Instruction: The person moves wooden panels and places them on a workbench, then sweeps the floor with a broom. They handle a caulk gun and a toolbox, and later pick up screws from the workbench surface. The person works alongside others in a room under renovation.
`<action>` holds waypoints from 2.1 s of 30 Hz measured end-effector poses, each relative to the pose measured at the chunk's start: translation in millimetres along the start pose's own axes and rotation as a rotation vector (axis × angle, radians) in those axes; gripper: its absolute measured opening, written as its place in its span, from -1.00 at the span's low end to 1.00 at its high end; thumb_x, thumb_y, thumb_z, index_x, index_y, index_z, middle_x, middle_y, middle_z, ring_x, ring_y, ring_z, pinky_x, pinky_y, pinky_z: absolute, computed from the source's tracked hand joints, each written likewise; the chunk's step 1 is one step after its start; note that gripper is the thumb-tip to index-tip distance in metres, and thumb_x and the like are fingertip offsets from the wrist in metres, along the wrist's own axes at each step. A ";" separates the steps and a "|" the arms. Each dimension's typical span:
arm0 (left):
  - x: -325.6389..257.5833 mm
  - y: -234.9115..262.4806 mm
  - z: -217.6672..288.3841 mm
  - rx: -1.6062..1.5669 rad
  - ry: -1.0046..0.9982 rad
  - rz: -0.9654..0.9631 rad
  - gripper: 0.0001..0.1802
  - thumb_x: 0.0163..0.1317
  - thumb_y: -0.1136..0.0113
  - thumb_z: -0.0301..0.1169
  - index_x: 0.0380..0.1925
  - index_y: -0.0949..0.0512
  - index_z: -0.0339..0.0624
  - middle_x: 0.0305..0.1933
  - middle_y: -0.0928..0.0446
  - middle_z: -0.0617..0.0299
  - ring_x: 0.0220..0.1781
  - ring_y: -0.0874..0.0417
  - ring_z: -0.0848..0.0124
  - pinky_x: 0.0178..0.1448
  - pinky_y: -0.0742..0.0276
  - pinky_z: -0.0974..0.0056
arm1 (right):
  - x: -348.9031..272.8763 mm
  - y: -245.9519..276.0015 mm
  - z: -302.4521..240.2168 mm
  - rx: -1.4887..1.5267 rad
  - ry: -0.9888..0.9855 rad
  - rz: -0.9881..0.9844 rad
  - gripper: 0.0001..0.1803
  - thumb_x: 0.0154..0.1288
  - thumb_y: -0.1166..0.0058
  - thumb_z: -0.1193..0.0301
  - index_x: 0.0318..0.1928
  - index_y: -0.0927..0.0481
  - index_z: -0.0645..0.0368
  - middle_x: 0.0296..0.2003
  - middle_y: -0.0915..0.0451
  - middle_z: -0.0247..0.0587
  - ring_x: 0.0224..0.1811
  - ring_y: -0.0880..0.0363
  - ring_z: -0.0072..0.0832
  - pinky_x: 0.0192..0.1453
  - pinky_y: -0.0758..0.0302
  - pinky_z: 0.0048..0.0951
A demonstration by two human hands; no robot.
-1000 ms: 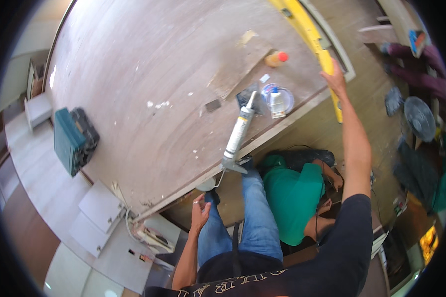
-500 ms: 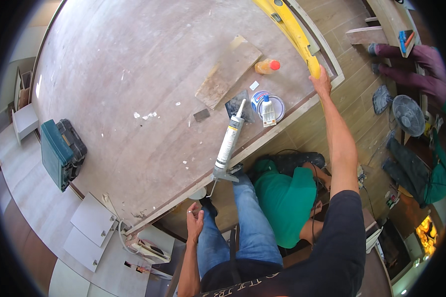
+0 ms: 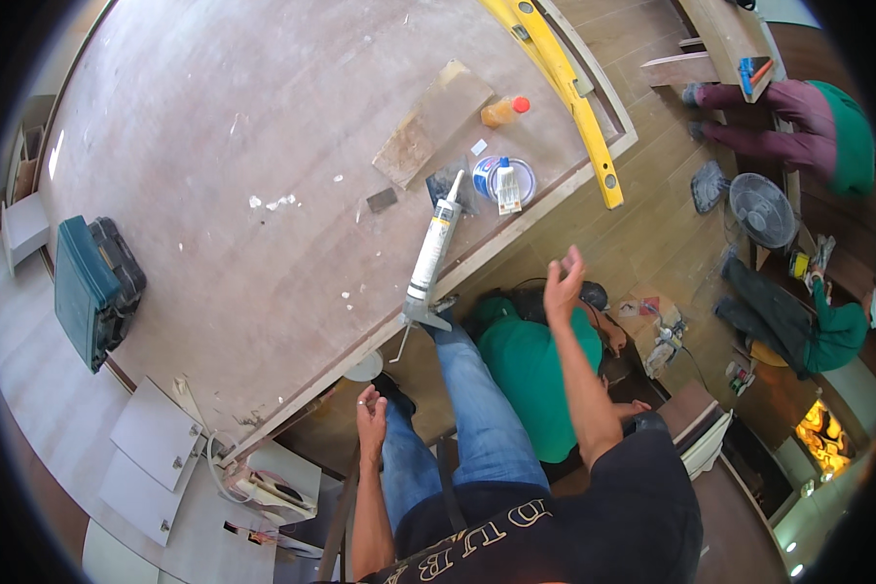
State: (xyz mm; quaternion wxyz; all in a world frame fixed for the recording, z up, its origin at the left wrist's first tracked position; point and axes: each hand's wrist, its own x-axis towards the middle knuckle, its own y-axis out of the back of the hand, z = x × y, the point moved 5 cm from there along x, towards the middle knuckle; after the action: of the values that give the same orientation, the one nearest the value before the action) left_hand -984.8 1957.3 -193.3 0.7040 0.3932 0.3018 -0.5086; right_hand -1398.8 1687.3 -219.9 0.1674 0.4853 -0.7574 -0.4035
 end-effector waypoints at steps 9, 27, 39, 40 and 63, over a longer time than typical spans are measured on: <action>-21.1 67.3 -100.6 -0.369 -0.020 0.060 -0.59 0.34 -0.08 -0.32 0.11 -0.40 -0.32 -0.09 -0.52 0.18 -0.15 -0.53 0.47 -0.06 -0.48 0.37 | -255.4 -47.6 -12.3 0.178 -0.024 -0.600 -0.48 0.24 -0.06 0.48 0.21 -0.29 0.27 0.02 -0.42 -0.06 0.02 -0.48 -0.36 0.15 -0.40 -0.35; 20.0 462.4 -426.4 -0.604 -0.186 0.807 -0.25 0.09 -0.32 -0.36 0.25 -0.19 -0.32 -0.03 -0.51 0.08 -0.12 -0.53 0.33 -0.09 -0.50 0.27 | -475.8 19.5 66.2 -0.312 0.295 -0.531 -0.48 0.14 -0.15 0.40 0.15 -0.41 0.16 -0.08 -0.50 -0.03 -0.19 -0.57 -0.32 -0.06 -0.51 -0.34; 68.1 523.8 -394.2 -0.255 -0.274 0.845 -0.33 0.22 -0.16 -0.05 0.00 -0.45 -0.56 0.03 -0.53 -0.11 0.06 -0.54 0.15 0.18 -0.37 0.19 | -602.2 -8.6 37.7 -0.022 0.082 -0.713 -0.54 0.18 -0.10 0.42 0.12 -0.42 0.16 -0.11 -0.51 -0.10 -0.26 -0.58 -0.42 -0.15 -0.51 -0.39; 57.0 525.0 -397.1 -0.079 -0.248 0.911 -0.33 0.23 -0.13 -0.02 -0.04 -0.46 -0.58 -0.03 -0.55 -0.19 0.04 -0.56 0.03 0.16 -0.39 0.13 | -607.4 -6.3 43.0 -0.030 0.053 -0.711 -0.55 0.18 -0.10 0.43 0.11 -0.43 0.16 -0.12 -0.52 -0.12 -0.28 -0.58 -0.43 -0.16 -0.51 -0.41; -229.1 382.5 -563.5 -1.085 0.138 1.414 -0.46 0.30 -0.14 -0.13 0.13 -0.29 -0.22 0.12 -0.38 0.14 0.09 -0.48 0.32 0.12 -0.53 0.14 | -477.3 -45.0 37.8 -0.077 0.018 -1.000 -0.51 0.29 -0.03 0.38 0.21 -0.34 0.21 -0.14 -0.50 -0.20 -0.20 -0.56 -0.47 -0.16 -0.49 -0.47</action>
State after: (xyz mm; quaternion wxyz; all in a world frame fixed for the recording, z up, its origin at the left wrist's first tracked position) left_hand -703.0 2618.4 -196.4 0.9225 0.1301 0.2296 0.2819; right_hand -1170.5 2110.5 -212.2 -0.0223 0.7857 -0.4155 -0.4578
